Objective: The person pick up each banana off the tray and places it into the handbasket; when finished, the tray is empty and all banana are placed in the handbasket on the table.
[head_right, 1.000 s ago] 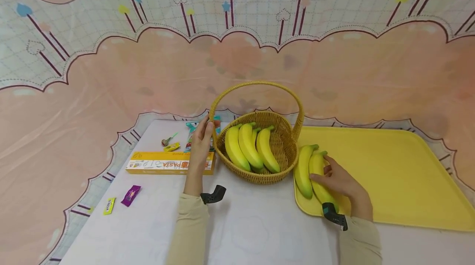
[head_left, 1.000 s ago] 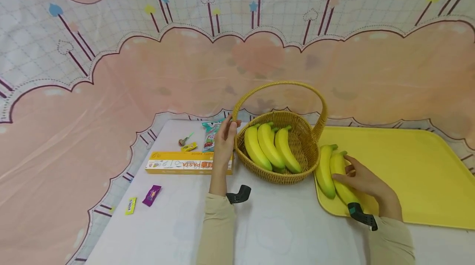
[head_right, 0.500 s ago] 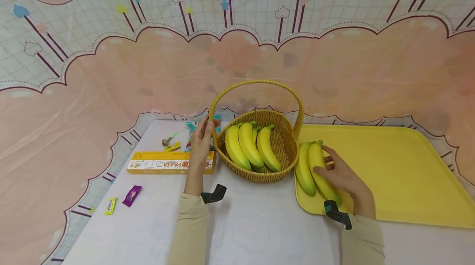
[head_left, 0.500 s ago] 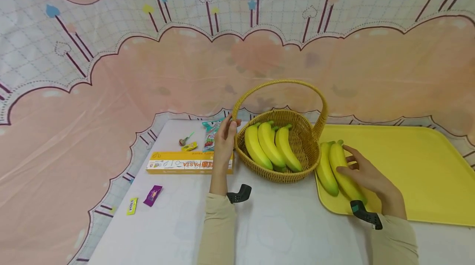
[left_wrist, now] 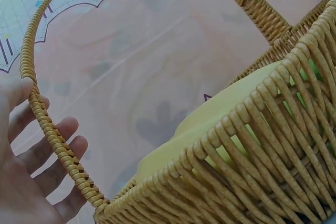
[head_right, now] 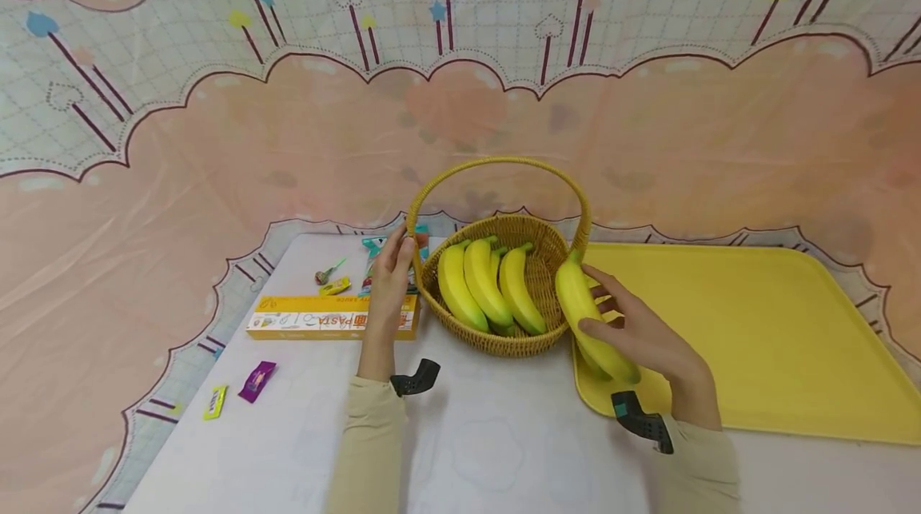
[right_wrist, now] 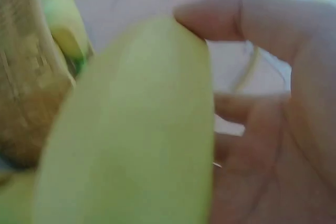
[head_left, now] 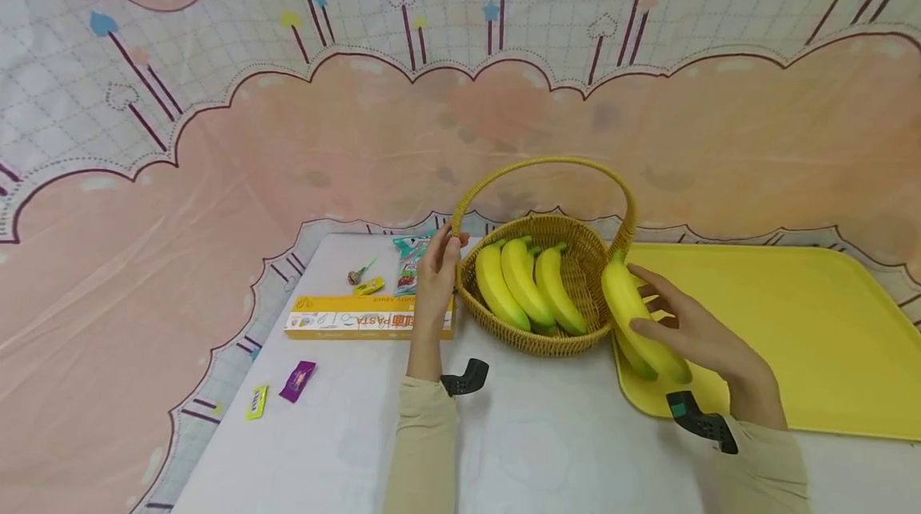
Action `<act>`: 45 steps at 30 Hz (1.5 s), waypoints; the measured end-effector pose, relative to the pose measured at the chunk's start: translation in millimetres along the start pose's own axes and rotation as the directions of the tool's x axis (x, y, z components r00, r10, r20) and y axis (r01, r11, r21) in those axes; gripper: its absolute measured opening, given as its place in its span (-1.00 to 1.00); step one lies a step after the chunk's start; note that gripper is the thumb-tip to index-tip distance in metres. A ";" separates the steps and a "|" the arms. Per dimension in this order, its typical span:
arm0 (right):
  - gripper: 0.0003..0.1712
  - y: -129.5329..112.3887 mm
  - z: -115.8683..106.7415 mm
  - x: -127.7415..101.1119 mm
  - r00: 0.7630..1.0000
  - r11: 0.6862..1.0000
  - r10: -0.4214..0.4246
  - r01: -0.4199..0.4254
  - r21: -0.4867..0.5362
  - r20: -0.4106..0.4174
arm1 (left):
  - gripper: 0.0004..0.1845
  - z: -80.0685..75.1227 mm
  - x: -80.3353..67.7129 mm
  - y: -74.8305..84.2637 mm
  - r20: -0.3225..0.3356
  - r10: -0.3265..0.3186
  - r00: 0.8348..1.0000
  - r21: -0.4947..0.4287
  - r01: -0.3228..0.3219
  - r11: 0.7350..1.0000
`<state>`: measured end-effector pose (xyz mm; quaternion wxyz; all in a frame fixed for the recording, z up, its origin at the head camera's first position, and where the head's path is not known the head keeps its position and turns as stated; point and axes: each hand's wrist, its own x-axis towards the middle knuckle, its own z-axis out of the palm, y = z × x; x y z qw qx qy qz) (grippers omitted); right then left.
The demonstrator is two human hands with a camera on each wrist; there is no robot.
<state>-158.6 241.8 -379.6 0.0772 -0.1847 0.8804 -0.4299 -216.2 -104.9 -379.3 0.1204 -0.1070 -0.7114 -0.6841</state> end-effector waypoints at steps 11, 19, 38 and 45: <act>-0.14 -28.8 16.7 44.0 0.998 0.998 0.062 -0.062 0.000 -0.021 | -0.53 2.1 1.2 1.0 0.002 -0.005 1.000 -0.027 0.005 1.000; -0.02 -42.8 20.8 87.3 0.982 0.981 0.186 -0.184 -0.064 0.028 | -0.54 1.6 1.1 1.1 0.005 -0.002 1.000 -0.014 0.002 1.000; -0.03 -31.6 35.9 151.6 0.944 0.948 0.243 -0.182 -0.261 0.224 | -0.54 1.7 -3.2 3.5 0.007 -0.018 1.000 -0.005 0.018 1.000; -0.05 -32.6 33.6 152.3 0.950 0.959 0.227 -0.179 -0.219 0.217 | -0.53 -2.3 -0.9 4.7 0.008 -0.004 1.000 0.002 0.004 1.000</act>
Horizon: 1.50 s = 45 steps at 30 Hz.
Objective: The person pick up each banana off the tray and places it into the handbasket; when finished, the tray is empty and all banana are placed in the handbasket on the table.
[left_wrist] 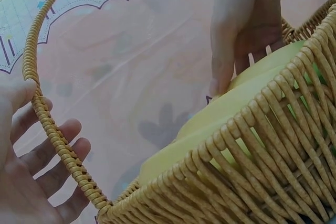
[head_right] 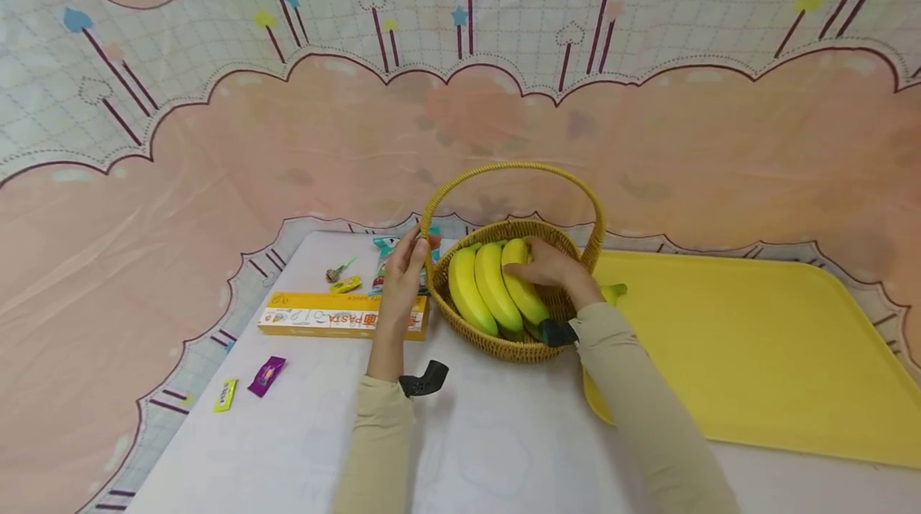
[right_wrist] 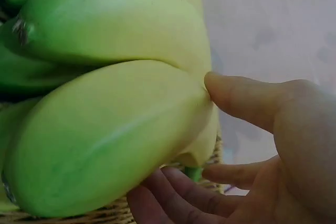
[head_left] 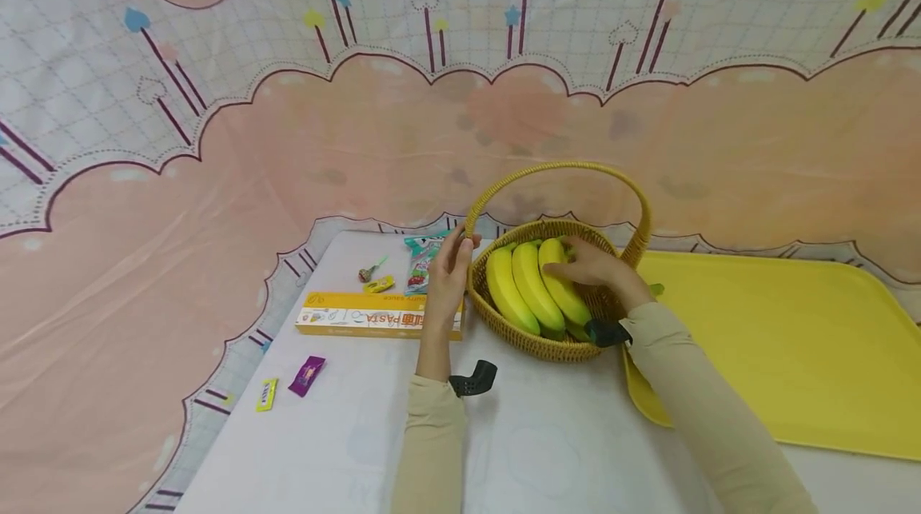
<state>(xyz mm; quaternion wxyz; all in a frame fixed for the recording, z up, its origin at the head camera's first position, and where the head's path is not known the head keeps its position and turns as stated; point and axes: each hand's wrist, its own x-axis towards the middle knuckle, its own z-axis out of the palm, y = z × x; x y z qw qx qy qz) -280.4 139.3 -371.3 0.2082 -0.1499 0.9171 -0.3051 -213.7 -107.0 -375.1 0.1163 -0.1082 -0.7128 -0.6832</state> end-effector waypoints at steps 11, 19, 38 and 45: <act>-0.31 9.7 -10.2 -36.1 0.993 0.985 -0.066 0.080 0.156 -0.094 | -0.54 -1.3 2.3 2.0 -0.006 -0.008 1.000 0.006 0.008 1.000; -0.46 28.2 -1.9 -70.7 0.964 0.977 -0.151 0.179 0.116 -0.220 | -0.53 -4.1 3.3 1.9 -0.007 -0.022 1.000 -0.003 0.022 1.000; -0.33 90.2 43.9 -114.6 0.883 0.962 0.098 0.035 0.271 -0.460 | -0.54 -2.1 0.3 -0.4 -0.007 -0.007 1.000 0.005 0.007 1.000; 0.00 98.1 52.2 -113.3 0.911 0.944 0.223 -0.113 0.309 -0.347 | -0.54 0.3 -0.3 -0.5 0.005 -0.012 1.000 0.008 0.012 1.000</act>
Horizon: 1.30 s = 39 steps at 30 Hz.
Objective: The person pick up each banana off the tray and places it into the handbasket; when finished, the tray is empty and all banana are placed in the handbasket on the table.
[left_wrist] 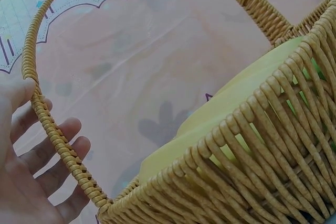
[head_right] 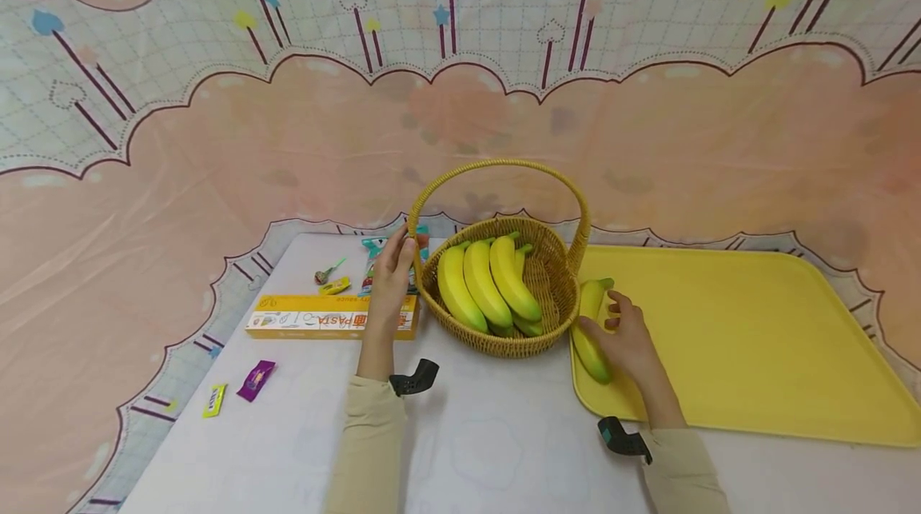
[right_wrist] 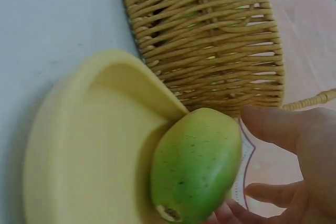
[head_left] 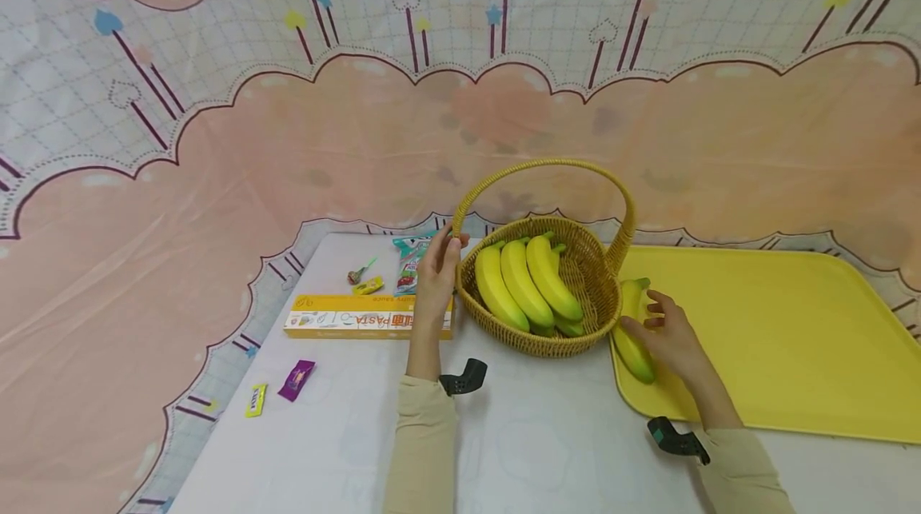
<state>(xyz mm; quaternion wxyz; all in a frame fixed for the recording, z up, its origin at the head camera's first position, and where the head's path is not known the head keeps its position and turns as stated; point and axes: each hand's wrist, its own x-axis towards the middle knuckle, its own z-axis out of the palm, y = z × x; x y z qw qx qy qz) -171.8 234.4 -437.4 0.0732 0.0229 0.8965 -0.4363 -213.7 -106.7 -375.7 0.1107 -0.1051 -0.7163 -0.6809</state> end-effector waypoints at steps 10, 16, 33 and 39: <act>0.01 2.3 4.4 -0.9 0.998 0.998 0.035 -0.032 -0.063 0.048 | -0.54 0.1 0.2 -2.2 -0.003 -0.010 1.000 0.023 0.010 1.000; 0.02 1.0 5.4 -3.0 0.997 0.995 0.048 -0.043 -0.085 0.057 | -0.54 -0.5 -0.3 -2.9 0.006 -0.005 1.000 0.008 0.005 1.000; -0.12 -5.8 -11.6 -33.1 0.999 0.999 -0.032 0.034 -0.041 0.038 | -0.55 -1.5 -1.5 -2.4 0.004 0.003 1.000 0.003 -0.003 1.000; -0.20 -13.5 -23.8 -48.3 0.994 0.993 -0.106 0.107 -0.045 0.004 | -0.54 -0.6 -0.3 -0.1 0.008 0.000 1.000 -0.009 0.000 1.000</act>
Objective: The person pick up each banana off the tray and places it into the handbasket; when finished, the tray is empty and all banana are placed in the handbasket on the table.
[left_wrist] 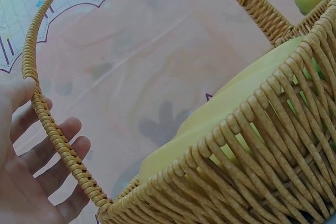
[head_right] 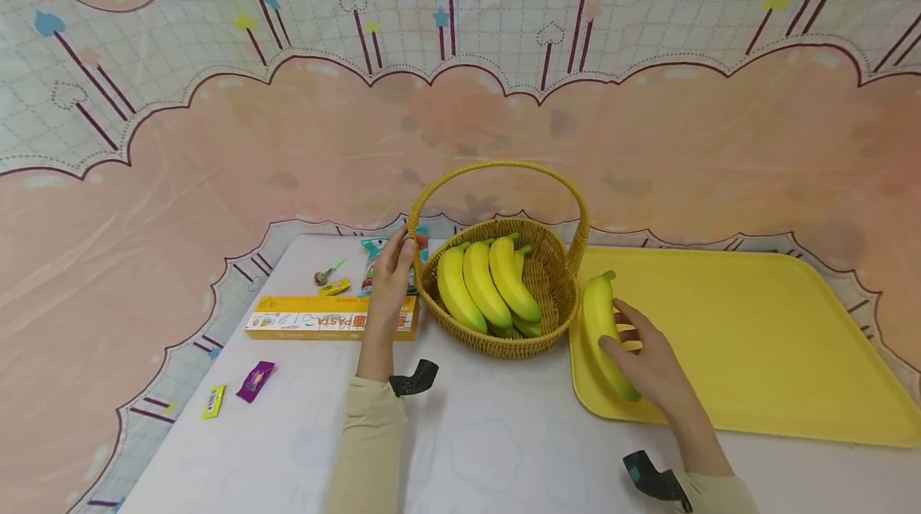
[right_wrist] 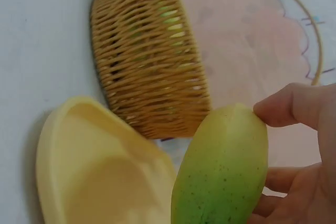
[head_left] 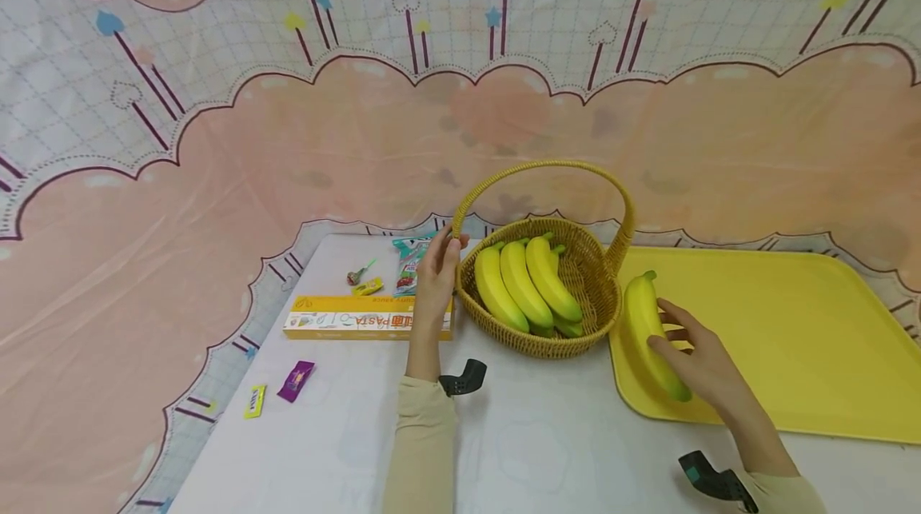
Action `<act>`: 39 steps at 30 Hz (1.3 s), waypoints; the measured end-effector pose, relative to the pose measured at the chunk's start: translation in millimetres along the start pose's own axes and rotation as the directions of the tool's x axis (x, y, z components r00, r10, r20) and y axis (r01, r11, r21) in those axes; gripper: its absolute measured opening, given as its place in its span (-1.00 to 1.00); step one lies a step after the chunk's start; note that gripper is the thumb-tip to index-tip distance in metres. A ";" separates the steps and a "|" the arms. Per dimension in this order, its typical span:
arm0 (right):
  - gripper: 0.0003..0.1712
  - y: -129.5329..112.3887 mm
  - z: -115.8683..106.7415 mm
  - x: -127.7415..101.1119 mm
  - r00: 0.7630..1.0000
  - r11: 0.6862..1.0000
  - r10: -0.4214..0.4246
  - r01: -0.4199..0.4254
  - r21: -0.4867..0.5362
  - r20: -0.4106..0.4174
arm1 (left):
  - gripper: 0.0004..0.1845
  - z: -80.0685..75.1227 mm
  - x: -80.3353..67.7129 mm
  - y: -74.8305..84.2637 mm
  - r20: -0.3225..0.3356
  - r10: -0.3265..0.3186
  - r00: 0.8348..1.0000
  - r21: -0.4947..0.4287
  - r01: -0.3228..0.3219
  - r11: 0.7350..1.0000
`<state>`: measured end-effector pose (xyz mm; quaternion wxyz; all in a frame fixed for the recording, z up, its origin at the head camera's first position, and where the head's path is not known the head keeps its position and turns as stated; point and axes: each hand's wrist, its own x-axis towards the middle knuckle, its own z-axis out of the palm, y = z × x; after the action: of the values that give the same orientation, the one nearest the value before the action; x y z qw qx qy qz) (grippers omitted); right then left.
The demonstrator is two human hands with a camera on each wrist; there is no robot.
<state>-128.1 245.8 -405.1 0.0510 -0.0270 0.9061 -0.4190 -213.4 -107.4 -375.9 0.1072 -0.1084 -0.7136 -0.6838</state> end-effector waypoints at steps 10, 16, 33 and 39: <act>-0.32 -19.4 -5.4 -10.6 0.989 0.990 -0.139 0.139 -0.005 -0.044 | -0.54 -0.2 -0.3 -0.4 -0.003 0.008 1.000 0.011 -0.008 1.000; -0.38 -36.4 -6.1 -3.2 0.979 0.979 -0.205 0.205 0.008 -0.002 | -0.55 -0.6 0.2 0.4 -0.005 0.011 1.000 0.008 -0.011 1.000; -0.38 -65.2 6.0 72.5 0.980 0.981 -0.192 0.192 -0.003 0.046 | -0.54 0.8 -2.5 -0.6 -0.001 -0.010 1.000 -0.006 0.010 1.000; -0.41 -68.6 15.7 92.4 0.981 0.983 -0.181 0.181 0.018 0.066 | -0.54 0.1 -0.8 -0.6 -0.001 0.000 1.000 -0.011 0.000 1.000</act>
<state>-217.6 181.1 -369.4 0.0435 -0.1232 0.8951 -0.4262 -212.8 -107.3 -376.7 0.1070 -0.1087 -0.7098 -0.6877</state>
